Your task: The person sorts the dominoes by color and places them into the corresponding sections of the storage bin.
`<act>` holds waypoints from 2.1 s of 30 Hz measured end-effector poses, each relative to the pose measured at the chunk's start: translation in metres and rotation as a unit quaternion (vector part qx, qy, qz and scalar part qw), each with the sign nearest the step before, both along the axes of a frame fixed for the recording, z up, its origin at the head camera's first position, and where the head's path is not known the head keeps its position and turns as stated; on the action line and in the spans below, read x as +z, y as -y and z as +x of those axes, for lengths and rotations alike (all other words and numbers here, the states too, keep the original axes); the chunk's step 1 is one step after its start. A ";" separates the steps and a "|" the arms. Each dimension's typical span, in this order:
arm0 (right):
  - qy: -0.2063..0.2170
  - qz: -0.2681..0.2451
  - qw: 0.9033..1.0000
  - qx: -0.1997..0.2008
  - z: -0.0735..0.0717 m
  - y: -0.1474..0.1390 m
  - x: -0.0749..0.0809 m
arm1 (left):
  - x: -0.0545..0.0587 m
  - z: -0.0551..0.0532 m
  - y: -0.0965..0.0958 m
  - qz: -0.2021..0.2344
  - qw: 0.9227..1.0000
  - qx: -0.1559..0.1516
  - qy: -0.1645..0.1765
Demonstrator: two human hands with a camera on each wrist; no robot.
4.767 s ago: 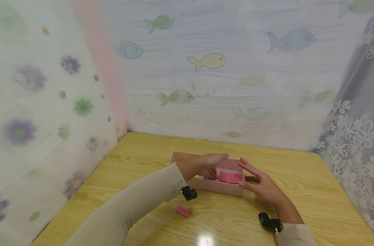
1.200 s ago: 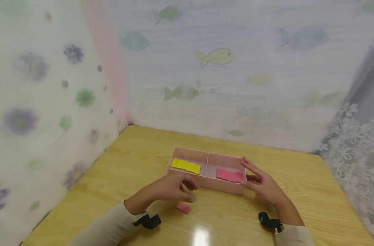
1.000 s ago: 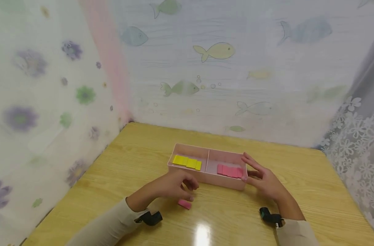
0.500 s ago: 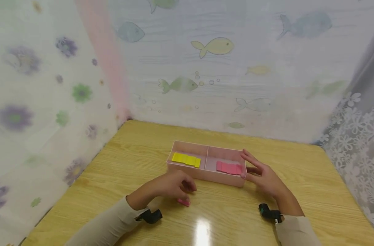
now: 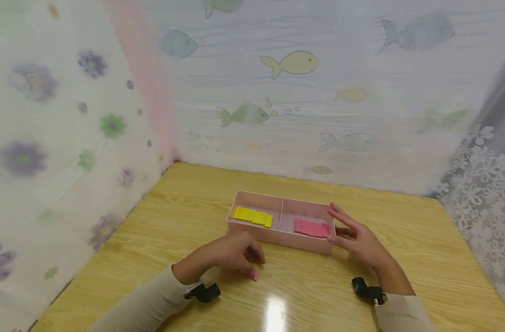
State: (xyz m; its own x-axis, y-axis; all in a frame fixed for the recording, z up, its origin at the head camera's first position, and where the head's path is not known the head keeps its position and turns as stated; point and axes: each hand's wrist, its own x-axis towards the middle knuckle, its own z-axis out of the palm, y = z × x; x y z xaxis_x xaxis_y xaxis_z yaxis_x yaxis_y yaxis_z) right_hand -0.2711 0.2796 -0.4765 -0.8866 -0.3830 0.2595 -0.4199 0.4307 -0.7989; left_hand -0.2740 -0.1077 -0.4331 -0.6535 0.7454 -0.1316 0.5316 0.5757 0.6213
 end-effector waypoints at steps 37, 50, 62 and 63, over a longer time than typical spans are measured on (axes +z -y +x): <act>0.008 -0.002 1.000 -0.010 -0.001 0.000 -0.001 | -0.004 0.000 0.004 -0.027 0.999 -0.024 -0.036; 0.020 -0.005 1.000 -0.011 0.001 0.002 -0.003 | -0.007 0.000 0.005 -0.032 0.999 0.011 -0.037; 0.016 -0.005 1.000 -0.004 0.005 0.002 0.002 | -0.009 0.001 0.004 -0.020 0.999 0.019 -0.033; 0.015 -0.006 1.000 -0.004 0.006 0.001 0.002 | -0.009 0.001 0.003 -0.019 0.999 0.019 -0.036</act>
